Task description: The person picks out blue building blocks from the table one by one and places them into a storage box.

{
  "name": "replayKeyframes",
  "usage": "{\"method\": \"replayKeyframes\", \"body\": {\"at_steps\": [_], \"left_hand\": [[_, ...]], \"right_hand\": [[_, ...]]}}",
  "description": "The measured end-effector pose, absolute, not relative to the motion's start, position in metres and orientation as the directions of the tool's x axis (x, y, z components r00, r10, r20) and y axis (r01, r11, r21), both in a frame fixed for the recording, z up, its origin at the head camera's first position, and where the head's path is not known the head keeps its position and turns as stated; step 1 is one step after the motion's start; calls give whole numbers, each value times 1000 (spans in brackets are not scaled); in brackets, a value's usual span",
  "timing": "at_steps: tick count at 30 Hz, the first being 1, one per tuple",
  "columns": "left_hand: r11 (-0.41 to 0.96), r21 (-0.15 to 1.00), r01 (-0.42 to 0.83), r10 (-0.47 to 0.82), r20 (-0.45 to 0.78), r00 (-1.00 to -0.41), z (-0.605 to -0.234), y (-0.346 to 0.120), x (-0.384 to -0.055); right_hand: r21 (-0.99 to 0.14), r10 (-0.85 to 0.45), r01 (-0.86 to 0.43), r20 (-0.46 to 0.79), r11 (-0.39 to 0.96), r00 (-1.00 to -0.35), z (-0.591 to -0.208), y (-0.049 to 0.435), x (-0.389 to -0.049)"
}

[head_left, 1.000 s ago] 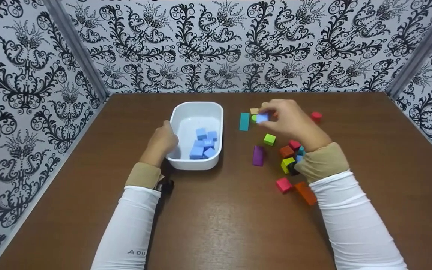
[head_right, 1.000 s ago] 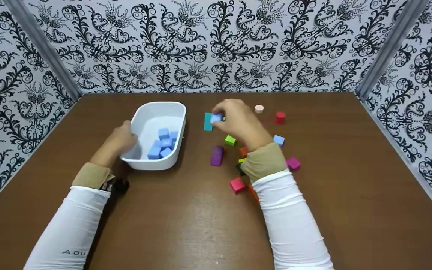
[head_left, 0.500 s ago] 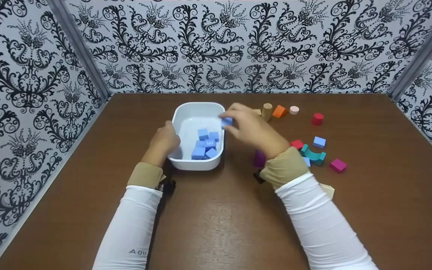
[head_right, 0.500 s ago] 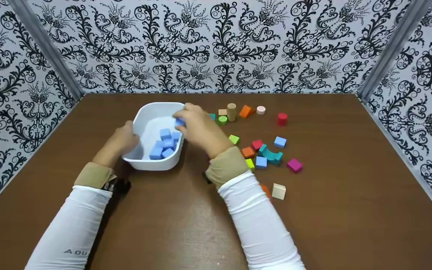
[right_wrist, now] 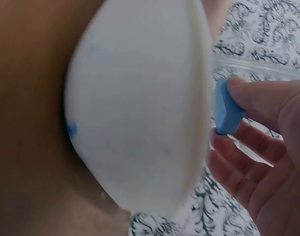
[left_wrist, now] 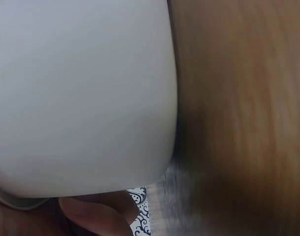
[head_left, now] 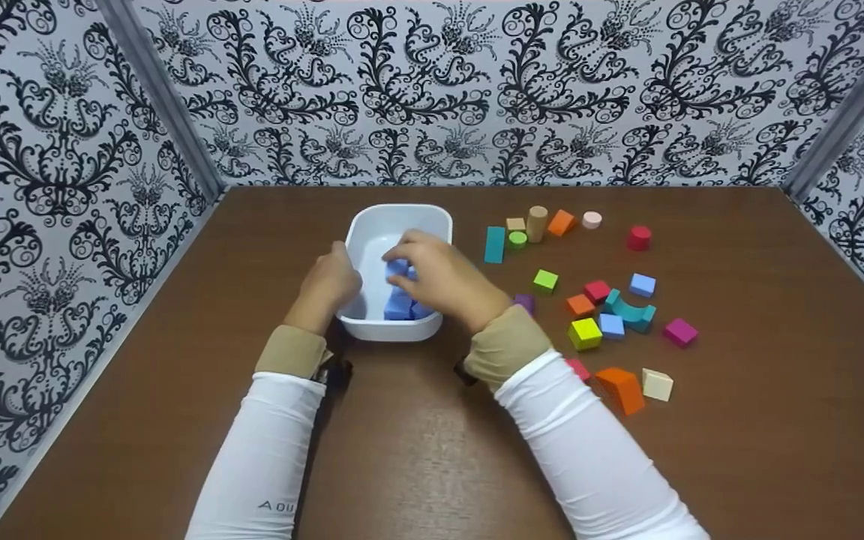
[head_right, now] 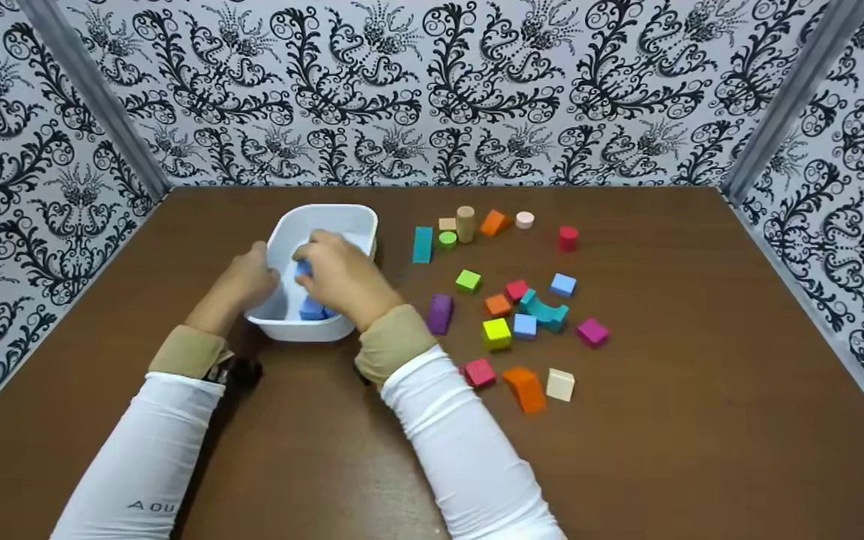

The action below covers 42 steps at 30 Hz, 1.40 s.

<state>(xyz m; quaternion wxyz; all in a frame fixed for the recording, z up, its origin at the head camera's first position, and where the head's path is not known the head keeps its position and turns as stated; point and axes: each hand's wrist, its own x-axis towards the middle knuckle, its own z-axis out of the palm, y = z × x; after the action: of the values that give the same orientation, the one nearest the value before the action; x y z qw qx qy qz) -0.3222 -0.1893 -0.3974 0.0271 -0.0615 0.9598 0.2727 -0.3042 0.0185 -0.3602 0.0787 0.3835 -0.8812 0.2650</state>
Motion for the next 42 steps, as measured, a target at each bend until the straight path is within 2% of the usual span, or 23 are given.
{"method": "replayKeyframes", "body": {"at_steps": [5,11,22,30,42], "left_hand": [[847,515,-135,-105,-87,-991,-397,-189,-323],[839,527,-135,-105,-86,-991,-398,-188,-323],[845,521,-119,-96,-71,-993,-398,-188,-322],[839,528,-133,-101,-90,-991,-398,-189,-323],[834,531,-146,-109,-100,-989,-397,-189,-322]], "right_hand": [[-386,-650,-744,365,546,-667,-370,9,-306],[-382,-622,-737,396,558,-676,-380,9,-310],[-410,-607,-695,342,590,-717,-390,13,-312],[-433,-594,-636,247,639,-765,-385,15,-310],[-427,-589,-612,203,666,-783,-380,17,-310]]}}
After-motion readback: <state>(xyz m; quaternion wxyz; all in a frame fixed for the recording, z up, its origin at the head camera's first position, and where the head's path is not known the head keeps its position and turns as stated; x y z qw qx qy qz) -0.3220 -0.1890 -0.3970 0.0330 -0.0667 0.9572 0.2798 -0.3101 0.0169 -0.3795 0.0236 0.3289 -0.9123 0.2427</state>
